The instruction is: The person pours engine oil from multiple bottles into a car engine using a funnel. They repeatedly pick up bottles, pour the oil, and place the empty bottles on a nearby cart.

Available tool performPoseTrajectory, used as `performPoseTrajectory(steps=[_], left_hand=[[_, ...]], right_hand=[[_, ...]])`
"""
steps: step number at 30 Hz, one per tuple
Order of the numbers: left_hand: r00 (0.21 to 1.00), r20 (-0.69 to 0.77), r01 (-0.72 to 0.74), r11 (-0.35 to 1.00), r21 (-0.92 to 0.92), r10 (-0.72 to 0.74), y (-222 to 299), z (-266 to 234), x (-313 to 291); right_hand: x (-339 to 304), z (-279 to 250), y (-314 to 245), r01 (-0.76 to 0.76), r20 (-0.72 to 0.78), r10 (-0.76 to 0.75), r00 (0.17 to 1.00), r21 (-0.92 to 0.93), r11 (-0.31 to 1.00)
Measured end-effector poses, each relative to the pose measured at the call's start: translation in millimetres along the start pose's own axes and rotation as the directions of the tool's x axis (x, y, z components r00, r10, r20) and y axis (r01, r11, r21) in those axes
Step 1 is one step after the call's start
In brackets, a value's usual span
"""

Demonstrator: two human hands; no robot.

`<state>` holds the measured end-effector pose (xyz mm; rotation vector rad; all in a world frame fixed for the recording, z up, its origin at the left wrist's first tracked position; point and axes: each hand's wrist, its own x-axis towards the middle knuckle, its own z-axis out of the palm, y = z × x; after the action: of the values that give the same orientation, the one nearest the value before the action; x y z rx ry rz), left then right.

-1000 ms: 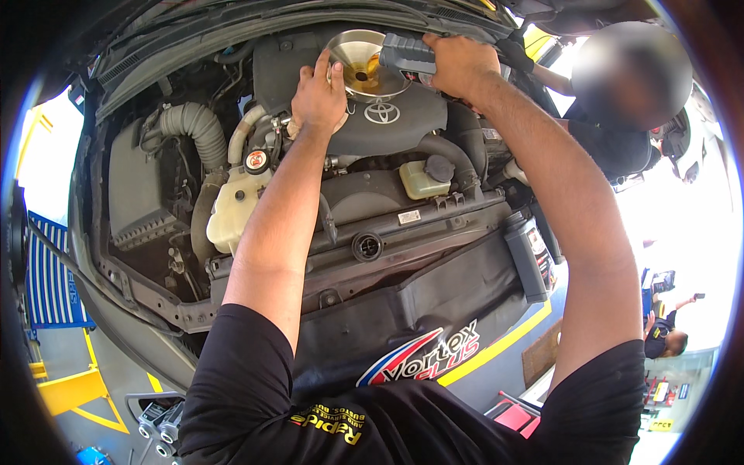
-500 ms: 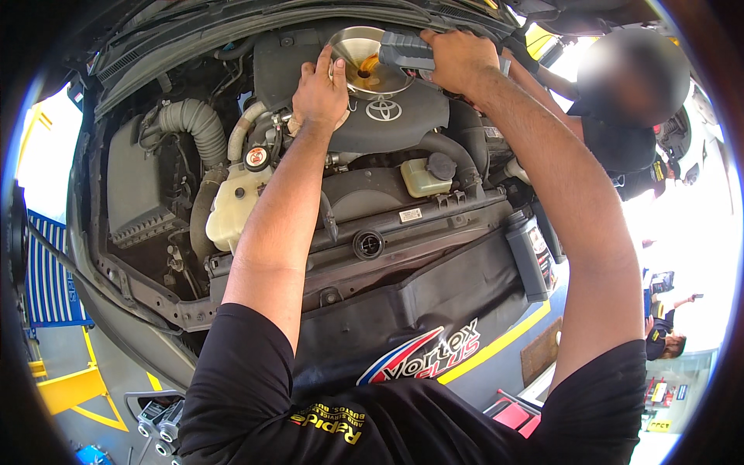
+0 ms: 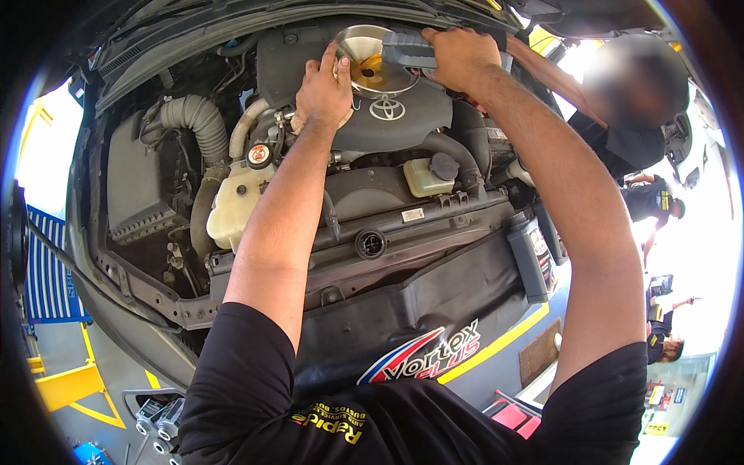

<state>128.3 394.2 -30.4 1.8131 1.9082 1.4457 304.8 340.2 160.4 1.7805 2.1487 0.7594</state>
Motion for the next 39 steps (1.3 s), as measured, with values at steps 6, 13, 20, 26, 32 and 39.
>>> performPoseTrajectory(steps=[6, 13, 20, 26, 32, 39], left_hand=[[1.000, -0.007, -0.007, 1.000, 0.013, 0.007, -1, 1, 1], [1.000, -0.007, -0.011, 1.000, 0.008, 0.011, 0, 1, 0], [1.000, -0.022, -0.018, 1.000, -0.014, 0.018, -2, 1, 0], [1.000, -0.019, -0.016, 1.000, -0.009, 0.016, 2, 1, 0], [1.000, -0.021, -0.016, 1.000, -0.010, 0.016, -2, 2, 0], [1.000, 0.006, -0.001, 1.000, 0.002, 0.001, 0, -5, -1]], right_hand=[[0, -6, -3, 0.033, -0.008, -0.033, 0.999, -0.038, 0.999], [2, -3, -3, 0.054, -0.060, -0.060, 0.996, -0.083, 0.995], [6, -14, -10, 0.017, 0.010, -0.015, 1.000, -0.123, 0.992], [15, -7, -3, 0.044, -0.039, -0.051, 0.998, -0.150, 0.988], [24, -6, -5, 0.154, -0.083, -0.171, 0.982, -0.174, 0.973], [39, -9, -16, 0.276, -0.138, -0.328, 0.935, -0.299, 0.913]])
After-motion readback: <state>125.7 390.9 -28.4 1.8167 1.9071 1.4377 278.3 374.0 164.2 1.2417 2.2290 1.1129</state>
